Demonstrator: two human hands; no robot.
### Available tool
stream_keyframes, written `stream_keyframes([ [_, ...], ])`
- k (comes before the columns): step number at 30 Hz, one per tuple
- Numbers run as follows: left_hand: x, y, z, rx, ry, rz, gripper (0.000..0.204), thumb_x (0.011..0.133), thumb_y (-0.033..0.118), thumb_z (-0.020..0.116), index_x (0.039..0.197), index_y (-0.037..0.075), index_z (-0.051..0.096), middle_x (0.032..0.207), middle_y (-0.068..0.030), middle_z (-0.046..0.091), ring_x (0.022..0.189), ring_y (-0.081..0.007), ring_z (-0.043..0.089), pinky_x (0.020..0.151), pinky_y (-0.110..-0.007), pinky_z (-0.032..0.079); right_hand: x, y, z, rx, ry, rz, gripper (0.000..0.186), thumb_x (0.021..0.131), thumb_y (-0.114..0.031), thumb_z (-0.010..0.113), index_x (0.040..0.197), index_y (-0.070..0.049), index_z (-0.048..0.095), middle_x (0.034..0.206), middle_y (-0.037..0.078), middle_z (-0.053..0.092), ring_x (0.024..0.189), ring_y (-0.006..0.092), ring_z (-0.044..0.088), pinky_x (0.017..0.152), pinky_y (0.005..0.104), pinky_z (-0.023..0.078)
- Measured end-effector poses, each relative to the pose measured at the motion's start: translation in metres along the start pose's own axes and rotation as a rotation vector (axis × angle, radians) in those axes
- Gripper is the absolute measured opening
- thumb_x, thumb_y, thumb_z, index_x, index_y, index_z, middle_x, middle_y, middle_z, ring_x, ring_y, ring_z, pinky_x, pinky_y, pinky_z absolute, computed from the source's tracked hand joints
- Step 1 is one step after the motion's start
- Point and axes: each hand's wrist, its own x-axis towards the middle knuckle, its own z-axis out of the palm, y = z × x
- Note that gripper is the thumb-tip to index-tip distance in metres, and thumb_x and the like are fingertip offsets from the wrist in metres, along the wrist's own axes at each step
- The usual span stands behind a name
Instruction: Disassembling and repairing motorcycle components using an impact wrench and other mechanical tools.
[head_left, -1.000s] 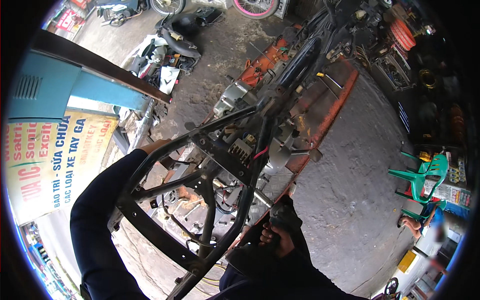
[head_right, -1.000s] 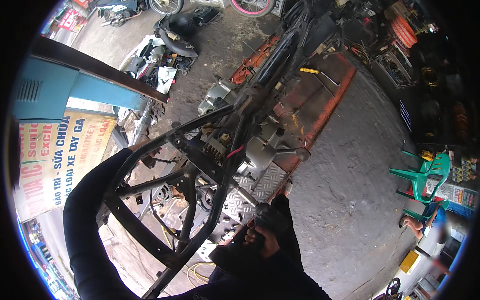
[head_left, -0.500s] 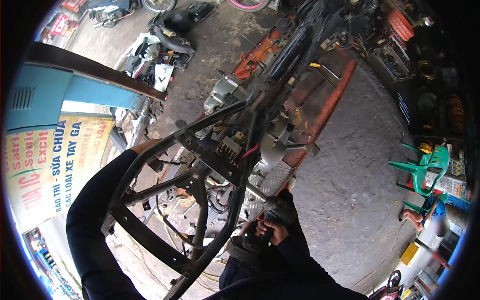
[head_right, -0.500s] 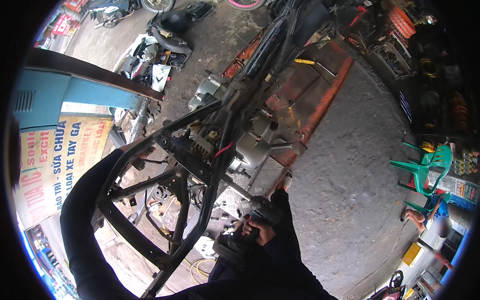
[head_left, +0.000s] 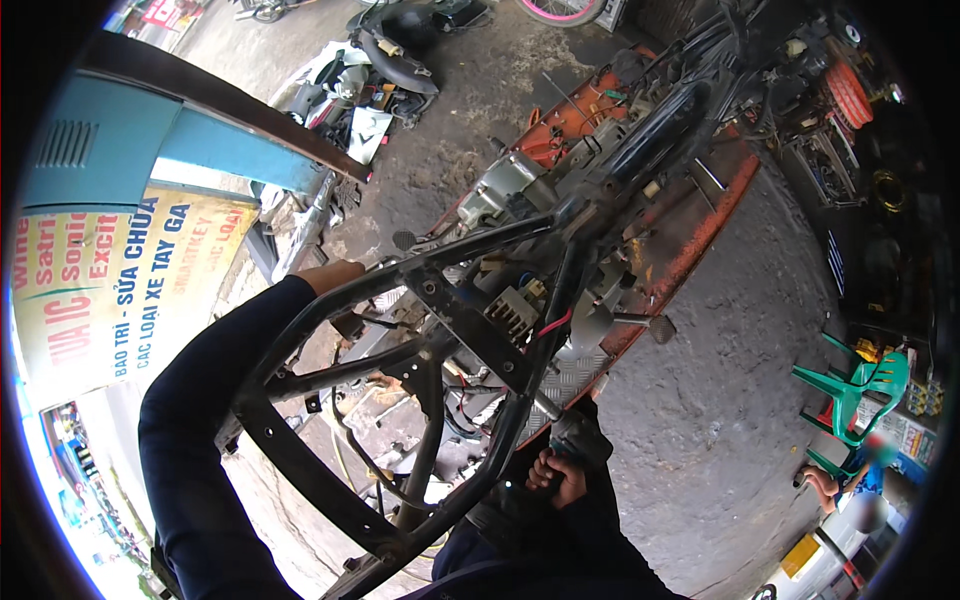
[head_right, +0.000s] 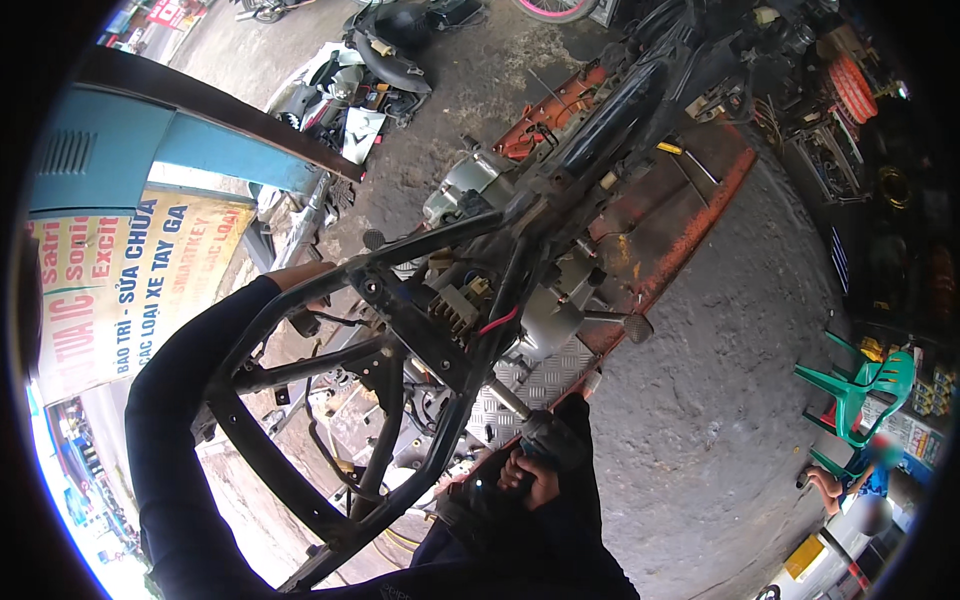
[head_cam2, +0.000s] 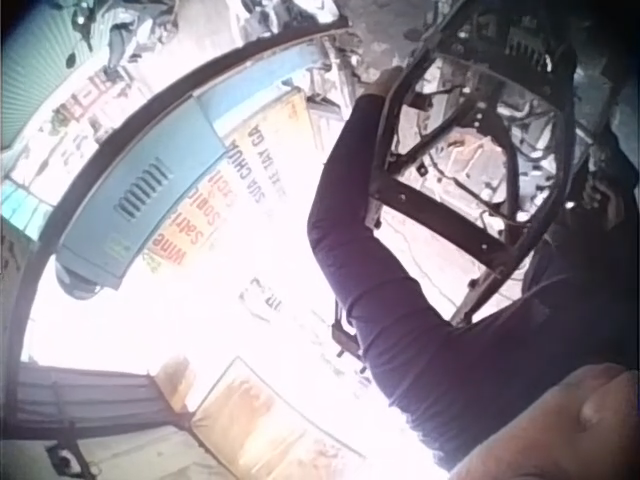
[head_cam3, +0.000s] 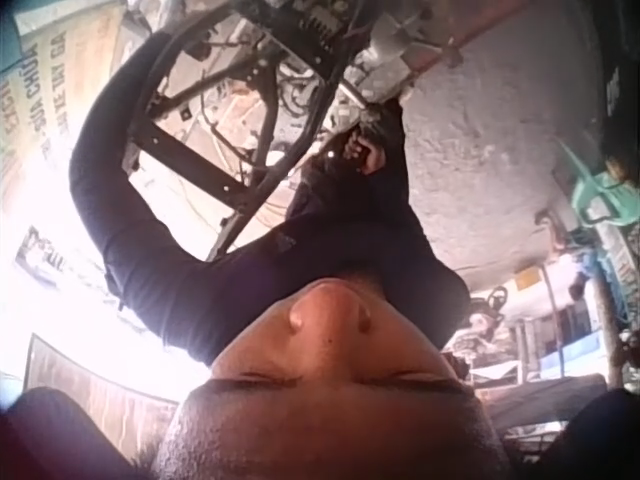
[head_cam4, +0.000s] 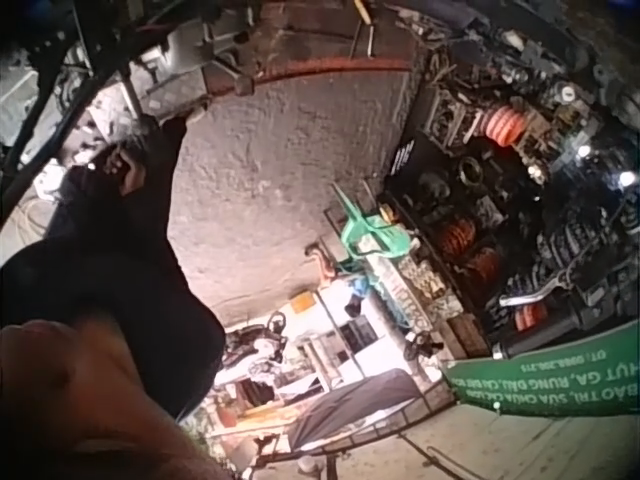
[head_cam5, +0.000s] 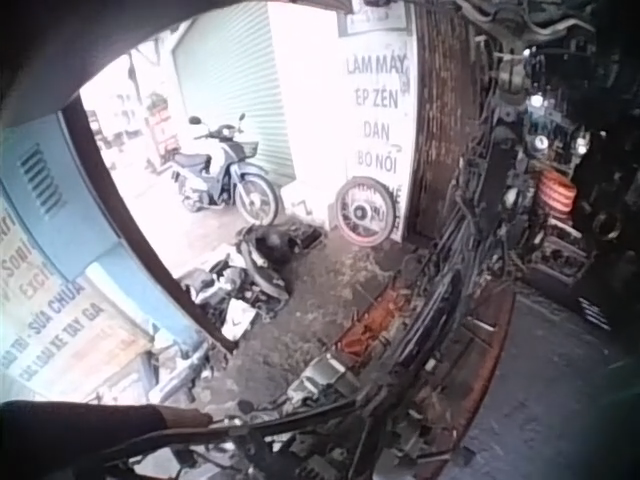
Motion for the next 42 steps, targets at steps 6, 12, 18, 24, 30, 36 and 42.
stream_keyframes([
  [6, -0.011, 0.016, -0.006, 0.02, 0.004, -0.086, 0.049, 0.062, 0.012, 0.068, 0.107, 0.0, 0.053, 0.098, -0.0192, 0.057, 0.098, -0.035, 0.057, 0.083, -0.039, 0.043, 0.0, -0.001, 0.002, 0.012, -0.039, 0.024, 0.015, 0.076, -0.019, 0.058, 0.084, -0.009, 0.051, 0.059, -0.001, 0.036, 0.054, 0.0127, 0.037, 0.057, 0.0326, 0.035],
  [12, -0.008, 0.022, -0.012, 0.076, 0.059, 0.076, 0.043, 0.068, 0.013, 0.064, 0.105, -0.002, 0.049, 0.089, -0.0179, 0.058, 0.081, -0.0329, 0.059, 0.075, -0.039, 0.046, -0.006, -0.007, 0.012, 0.029, -0.04, 0.028, 0.029, 0.078, -0.021, 0.06, 0.102, -0.007, 0.054, 0.059, -0.001, 0.036, 0.056, 0.0127, 0.039, 0.06, 0.0317, 0.035],
  [18, -0.015, -0.008, 0.0, -1.214, -0.095, -0.218, 0.018, 0.085, 0.012, 0.055, 0.103, 0.008, 0.051, 0.081, -0.0056, 0.059, 0.062, -0.0083, 0.053, 0.05, -0.022, 0.044, 0.002, -0.007, -0.011, -0.088, -0.132, -0.019, 0.029, 0.08, -0.019, 0.06, 0.102, -0.002, 0.051, 0.064, 0.001, 0.041, 0.061, 0.0148, 0.044, 0.065, 0.0346, 0.039],
  [24, -0.045, -0.003, -0.027, -0.158, 0.312, -0.442, 0.033, 0.091, 0.027, 0.05, 0.096, -0.004, 0.059, 0.074, -0.0114, 0.058, 0.07, -0.0221, 0.061, 0.063, -0.039, 0.048, 0.006, -0.016, -0.026, -0.11, -0.16, 0.004, 0.029, 0.078, -0.018, 0.061, 0.099, -0.001, 0.051, 0.061, 0.001, 0.041, 0.059, 0.0151, 0.044, 0.064, 0.0345, 0.039],
  [30, -0.138, 0.088, -0.092, -0.002, 0.469, -0.62, 0.033, 0.088, 0.028, 0.052, 0.083, -0.004, 0.056, 0.064, -0.0143, 0.052, 0.056, -0.0235, 0.055, 0.053, -0.038, 0.043, -0.002, -0.019, -0.029, -0.109, -0.205, 0.037, 0.027, 0.074, -0.021, 0.064, 0.094, -0.008, 0.051, 0.06, -0.001, 0.04, 0.057, 0.0133, 0.042, 0.062, 0.0323, 0.036],
  [36, -0.242, 0.188, -0.09, 0.224, 0.736, -0.503, 0.041, 0.089, 0.032, 0.054, 0.075, -0.008, 0.055, 0.063, -0.0213, 0.054, 0.06, -0.0349, 0.055, 0.059, -0.043, 0.039, -0.028, -0.049, -0.042, -0.081, -0.369, -0.032, 0.023, 0.076, -0.021, 0.059, 0.095, -0.01, 0.052, 0.059, -0.002, 0.038, 0.055, 0.0128, 0.038, 0.061, 0.0319, 0.034],
  [42, -0.33, 0.298, -0.027, 0.243, 0.78, -0.248, 0.038, 0.088, 0.028, 0.057, 0.066, -0.004, 0.056, 0.057, -0.0214, 0.049, 0.052, -0.0359, 0.049, 0.053, -0.042, 0.038, -0.1, -0.083, -0.005, -0.273, -0.63, -0.167, 0.021, 0.081, -0.019, 0.055, 0.1, -0.009, 0.053, 0.06, -0.002, 0.037, 0.055, 0.0117, 0.037, 0.06, 0.0316, 0.034],
])
